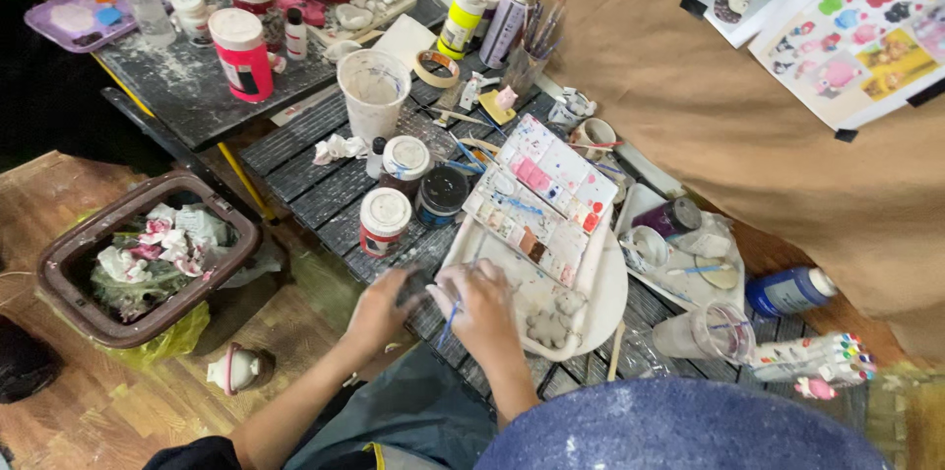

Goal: The person paints small white figurines using a fine brush and a watercolor palette. They dip the brush into red and yellow paint containers, mix colors on the palette, and apply paint to the figurines one at a time.

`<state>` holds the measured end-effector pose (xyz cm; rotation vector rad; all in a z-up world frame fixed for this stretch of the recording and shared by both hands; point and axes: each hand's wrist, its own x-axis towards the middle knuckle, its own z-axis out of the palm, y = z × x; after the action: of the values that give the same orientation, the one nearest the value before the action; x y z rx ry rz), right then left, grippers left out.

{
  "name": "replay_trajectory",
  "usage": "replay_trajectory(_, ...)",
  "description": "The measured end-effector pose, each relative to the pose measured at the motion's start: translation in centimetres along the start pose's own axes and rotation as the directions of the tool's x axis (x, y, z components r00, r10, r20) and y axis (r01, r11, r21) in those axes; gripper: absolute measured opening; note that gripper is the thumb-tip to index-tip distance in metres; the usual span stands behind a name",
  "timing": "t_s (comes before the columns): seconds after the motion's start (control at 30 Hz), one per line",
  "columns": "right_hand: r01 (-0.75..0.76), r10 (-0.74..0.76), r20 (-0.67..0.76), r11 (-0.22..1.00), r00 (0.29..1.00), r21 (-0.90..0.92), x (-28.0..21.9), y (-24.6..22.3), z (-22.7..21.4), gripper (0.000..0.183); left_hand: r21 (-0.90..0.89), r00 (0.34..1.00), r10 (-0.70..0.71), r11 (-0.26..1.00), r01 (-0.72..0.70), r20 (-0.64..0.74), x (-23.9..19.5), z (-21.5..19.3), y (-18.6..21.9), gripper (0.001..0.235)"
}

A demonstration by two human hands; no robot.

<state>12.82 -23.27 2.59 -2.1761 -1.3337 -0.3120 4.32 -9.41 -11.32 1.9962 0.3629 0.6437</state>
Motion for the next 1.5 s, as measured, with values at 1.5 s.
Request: replay_trajectory(1.5, -0.547, 0.399, 0.377, 0.663, 0.836, 0.512, -6.4, 3.4, -10.8, 0.041, -0.183, 0.718, 0.378, 0.923, -0.337, 0.585, 2.9, -0.3, 12.0, 0.033)
